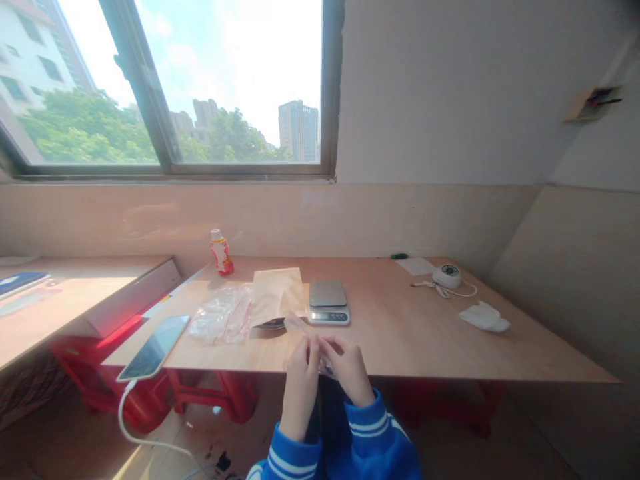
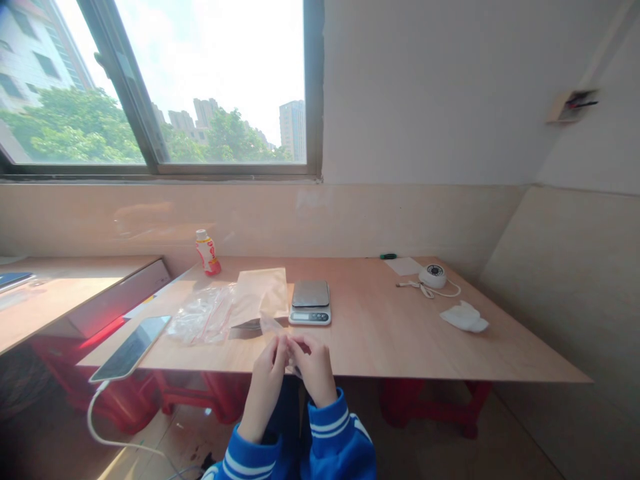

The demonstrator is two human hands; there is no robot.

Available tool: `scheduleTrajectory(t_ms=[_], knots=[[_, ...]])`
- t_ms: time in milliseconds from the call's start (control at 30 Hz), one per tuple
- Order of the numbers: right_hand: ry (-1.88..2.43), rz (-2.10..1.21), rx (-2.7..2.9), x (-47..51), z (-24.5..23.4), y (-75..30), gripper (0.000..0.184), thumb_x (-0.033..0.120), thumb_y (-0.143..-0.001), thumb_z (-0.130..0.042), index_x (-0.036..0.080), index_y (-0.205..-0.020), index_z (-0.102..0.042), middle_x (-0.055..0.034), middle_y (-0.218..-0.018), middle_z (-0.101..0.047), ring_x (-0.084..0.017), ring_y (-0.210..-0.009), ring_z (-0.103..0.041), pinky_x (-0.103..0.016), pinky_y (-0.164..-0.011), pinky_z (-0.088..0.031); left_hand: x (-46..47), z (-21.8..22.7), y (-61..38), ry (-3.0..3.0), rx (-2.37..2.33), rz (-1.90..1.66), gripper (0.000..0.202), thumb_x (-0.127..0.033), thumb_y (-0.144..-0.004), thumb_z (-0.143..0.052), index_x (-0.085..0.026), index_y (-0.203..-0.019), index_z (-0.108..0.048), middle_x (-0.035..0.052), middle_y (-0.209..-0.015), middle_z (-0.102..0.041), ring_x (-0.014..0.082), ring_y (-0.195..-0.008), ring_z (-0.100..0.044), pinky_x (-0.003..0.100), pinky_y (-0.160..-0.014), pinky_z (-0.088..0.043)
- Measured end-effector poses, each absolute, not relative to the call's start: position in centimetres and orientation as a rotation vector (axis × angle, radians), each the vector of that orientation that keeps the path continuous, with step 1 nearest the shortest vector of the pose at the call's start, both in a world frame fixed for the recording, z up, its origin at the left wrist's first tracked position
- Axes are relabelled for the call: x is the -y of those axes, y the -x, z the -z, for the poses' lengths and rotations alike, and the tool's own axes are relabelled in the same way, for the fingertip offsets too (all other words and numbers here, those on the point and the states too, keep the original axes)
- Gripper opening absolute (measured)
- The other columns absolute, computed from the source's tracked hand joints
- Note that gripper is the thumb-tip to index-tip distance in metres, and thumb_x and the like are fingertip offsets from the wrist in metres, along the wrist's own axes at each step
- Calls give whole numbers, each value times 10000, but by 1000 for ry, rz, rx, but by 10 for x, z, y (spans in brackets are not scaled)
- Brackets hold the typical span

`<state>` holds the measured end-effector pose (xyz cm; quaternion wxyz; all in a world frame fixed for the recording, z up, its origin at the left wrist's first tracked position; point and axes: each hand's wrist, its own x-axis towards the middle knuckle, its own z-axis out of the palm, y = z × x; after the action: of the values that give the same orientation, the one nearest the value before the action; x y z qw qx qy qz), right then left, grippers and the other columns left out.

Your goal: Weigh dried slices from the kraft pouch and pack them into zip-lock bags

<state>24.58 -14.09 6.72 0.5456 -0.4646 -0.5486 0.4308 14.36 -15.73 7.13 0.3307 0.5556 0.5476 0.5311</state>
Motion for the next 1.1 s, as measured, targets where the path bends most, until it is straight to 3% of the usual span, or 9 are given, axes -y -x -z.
scheduleTrajectory(t_ms=[200, 300, 500, 700, 900, 1100], knots=[[1109, -1036, 1190, 138, -59, -245, 473, 625, -728, -621, 155, -744, -673, -51, -632, -658, -170, -541, -595, -251, -452, -459, 149, -66, -143, -1544, -1321, -1367, 427, -542, -886, -356, -198, -698, -524, 12, -627, -528, 161, -580, -510, 280, -569, -413], [1070, -1118, 1162, 139, -63, -246, 476, 612, -719, -641, 144, -804, -664, -41, -626, -654, -143, -481, -564, -242, -423, -442, 148, -67, -141, -1538, -1281, -1375, 407, -539, -882, -375, -195, -723, -524, 4, -633, -519, 155, -581, -506, 274, -566, -418], [963, -1164, 1288, 143, -74, -252, 399, 499, -748, -674, 135, -908, -711, -107, -874, -729, -221, -809, -679, -329, -743, -545, 149, -70, -138, -1450, -1268, -1398, 453, -596, -855, -390, -198, -664, -492, -7, -600, -492, 146, -563, -489, 264, -546, -409], [1073, -1115, 1134, 138, -66, -251, 490, 582, -657, -703, 116, -804, -715, -98, -692, -719, -216, -610, -664, -318, -570, -545, 151, -69, -144, -1501, -1364, -1392, 426, -556, -874, -367, -210, -645, -462, -6, -587, -486, 159, -576, -504, 278, -578, -398], [1080, -1118, 1116, 135, -63, -249, 497, 583, -614, -734, 117, -787, -719, -115, -735, -731, -234, -679, -680, -321, -607, -543, 150, -70, -147, -1550, -1416, -1369, 311, -458, -876, -432, -217, -684, -471, -15, -585, -495, 167, -586, -526, 286, -615, -408], [1035, -1263, 1064, 138, -67, -254, 490, 565, -572, -775, 116, -760, -720, -79, -652, -708, -193, -588, -652, -294, -564, -530, 150, -71, -144, -1536, -1317, -1390, 312, -448, -873, -436, -207, -687, -501, 5, -638, -523, 162, -620, -528, 274, -606, -422]])
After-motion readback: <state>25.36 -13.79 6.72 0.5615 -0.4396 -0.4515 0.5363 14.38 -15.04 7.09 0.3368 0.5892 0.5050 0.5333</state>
